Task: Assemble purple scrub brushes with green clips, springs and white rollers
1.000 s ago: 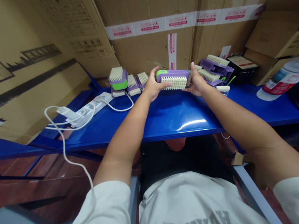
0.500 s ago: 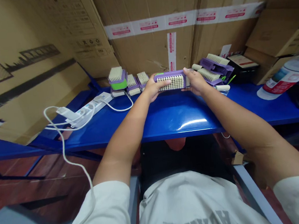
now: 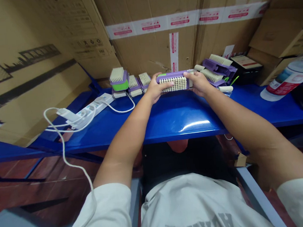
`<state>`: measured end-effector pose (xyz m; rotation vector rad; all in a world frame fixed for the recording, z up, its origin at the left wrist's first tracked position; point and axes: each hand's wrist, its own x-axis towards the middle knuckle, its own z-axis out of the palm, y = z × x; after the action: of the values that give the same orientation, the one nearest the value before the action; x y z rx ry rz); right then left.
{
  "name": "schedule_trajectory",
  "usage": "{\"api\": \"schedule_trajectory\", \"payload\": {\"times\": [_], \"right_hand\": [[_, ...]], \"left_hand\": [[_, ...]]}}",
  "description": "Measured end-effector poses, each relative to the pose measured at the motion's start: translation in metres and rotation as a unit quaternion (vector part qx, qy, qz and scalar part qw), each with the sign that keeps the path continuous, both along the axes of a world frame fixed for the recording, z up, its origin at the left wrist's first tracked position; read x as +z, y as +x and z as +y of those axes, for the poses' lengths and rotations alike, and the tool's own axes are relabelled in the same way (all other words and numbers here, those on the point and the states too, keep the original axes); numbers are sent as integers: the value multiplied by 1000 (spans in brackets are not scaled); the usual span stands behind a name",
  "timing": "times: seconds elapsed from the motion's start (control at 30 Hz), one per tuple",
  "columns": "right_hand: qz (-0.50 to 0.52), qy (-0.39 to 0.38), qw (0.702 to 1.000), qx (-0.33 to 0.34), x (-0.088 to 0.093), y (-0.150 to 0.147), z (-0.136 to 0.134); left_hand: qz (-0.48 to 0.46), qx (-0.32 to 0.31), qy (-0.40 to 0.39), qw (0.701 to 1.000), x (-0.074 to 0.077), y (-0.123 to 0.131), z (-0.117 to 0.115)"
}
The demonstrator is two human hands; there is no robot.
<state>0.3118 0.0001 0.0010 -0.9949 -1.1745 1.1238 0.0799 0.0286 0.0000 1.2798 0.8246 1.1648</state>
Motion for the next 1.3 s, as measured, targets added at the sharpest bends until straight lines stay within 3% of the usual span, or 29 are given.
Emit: {"api": "schedule_trajectory", "payload": {"times": [1.3], "right_hand": [[15,-17,1000,1,1,-2,-2]], "left_hand": [[2,-39,15,999,-6,-2,4]]}}
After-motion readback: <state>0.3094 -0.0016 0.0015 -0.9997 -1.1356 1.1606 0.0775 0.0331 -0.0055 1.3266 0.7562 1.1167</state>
